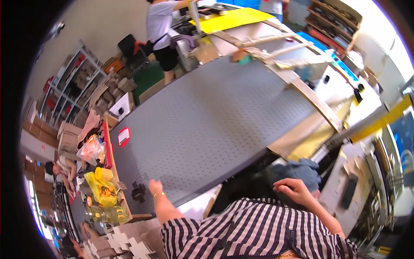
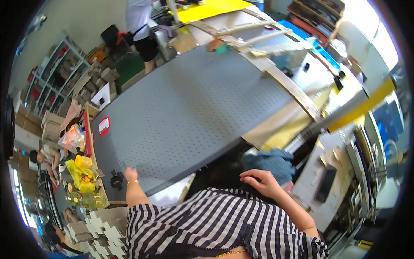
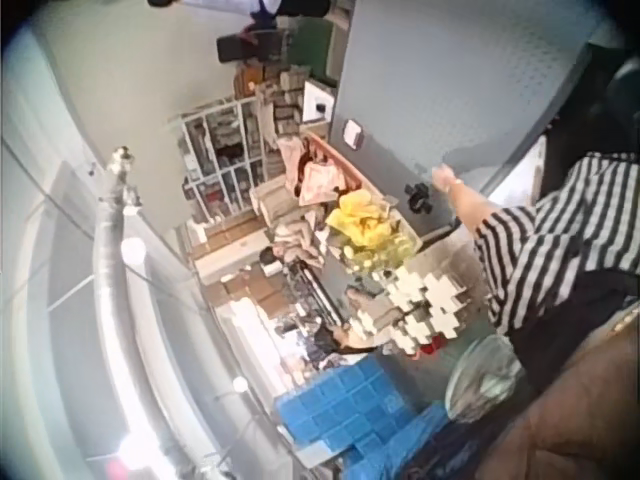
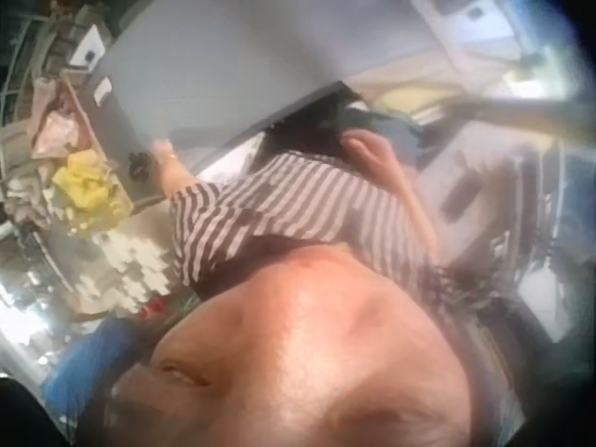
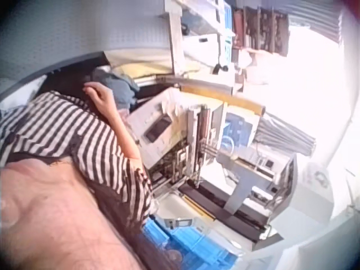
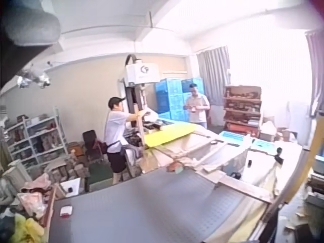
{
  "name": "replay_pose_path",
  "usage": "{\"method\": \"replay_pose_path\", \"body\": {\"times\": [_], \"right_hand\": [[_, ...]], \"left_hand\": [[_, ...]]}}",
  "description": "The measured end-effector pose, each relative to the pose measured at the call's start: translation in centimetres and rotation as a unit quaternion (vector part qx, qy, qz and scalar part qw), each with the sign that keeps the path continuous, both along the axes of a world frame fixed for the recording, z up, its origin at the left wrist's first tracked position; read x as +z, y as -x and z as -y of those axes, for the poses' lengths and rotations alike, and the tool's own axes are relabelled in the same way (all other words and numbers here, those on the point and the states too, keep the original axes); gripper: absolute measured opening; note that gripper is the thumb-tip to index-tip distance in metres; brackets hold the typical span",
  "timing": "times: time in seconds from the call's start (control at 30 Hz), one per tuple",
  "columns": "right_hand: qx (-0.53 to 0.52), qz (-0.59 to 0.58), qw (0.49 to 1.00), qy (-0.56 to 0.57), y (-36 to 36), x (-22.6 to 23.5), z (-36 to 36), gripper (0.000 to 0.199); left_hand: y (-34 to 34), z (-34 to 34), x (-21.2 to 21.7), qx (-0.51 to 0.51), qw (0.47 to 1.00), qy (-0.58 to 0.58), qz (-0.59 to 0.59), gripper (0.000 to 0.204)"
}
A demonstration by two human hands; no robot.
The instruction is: Manually feeding cardboard pieces into an industrial packaging machine and verifying the processed components.
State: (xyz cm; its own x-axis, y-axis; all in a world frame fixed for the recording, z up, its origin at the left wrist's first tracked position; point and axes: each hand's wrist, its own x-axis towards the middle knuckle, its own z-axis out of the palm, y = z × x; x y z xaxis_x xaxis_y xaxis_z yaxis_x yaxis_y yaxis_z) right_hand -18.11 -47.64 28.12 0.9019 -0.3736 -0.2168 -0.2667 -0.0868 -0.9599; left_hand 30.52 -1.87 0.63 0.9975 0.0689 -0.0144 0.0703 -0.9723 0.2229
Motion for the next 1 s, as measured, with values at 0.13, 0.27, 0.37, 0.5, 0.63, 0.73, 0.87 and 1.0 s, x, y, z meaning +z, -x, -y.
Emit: {"method": "replay_pose_path", "body": {"times": [0.13, 0.27, 0.37, 0.5, 0.63, 0.73, 0.87, 1.0], "right_hand": [[0.06, -0.038, 0.994, 0.089, -8.9, 0.2, 0.0, 0.024], [0.154, 0.002, 0.982, 0.111, -14.6, 0.3, -1.3, 0.024], [0.165, -0.001, 0.98, 0.109, -15.5, -0.3, -1.9, 0.024], [0.156, -0.032, 0.981, 0.115, -13.8, -0.8, -2.4, 0.025], [0.12, -0.024, 0.985, 0.123, -10.3, -0.4, -2.9, 0.024], [0.076, 0.014, 0.979, 0.191, -6.1, -0.2, -2.3, 0.022], [-0.063, 0.096, 0.959, 0.259, 0.6, 3.5, -0.8, 0.024], [-0.207, 0.114, 0.887, 0.397, 10.7, 6.8, 0.3, 0.037]], "left_hand": [[0.9, -2.4, 5.3, 0.124, 0.99, -0.033, -0.055, 0.052], [0.9, -7.6, 5.0, 0.128, 0.987, -0.088, -0.044, 0.059], [-0.5, -8.6, 3.7, 0.124, 0.981, -0.145, -0.024, 0.054], [-3.6, -9.3, 3.0, 0.191, 0.981, -0.014, -0.044, 0.02], [-4.4, -4.1, 2.5, -0.137, 0.99, 0.013, 0.012, 0.011], [-0.1, 15.6, 8.2, -0.187, 0.866, 0.418, -0.201, 0.02], [15.2, 33.6, 22.7, -0.615, 0.653, 0.414, -0.155, 0.012], [31.9, 41.5, 34.2, -0.829, 0.424, 0.34, -0.134, 0.015]]}}
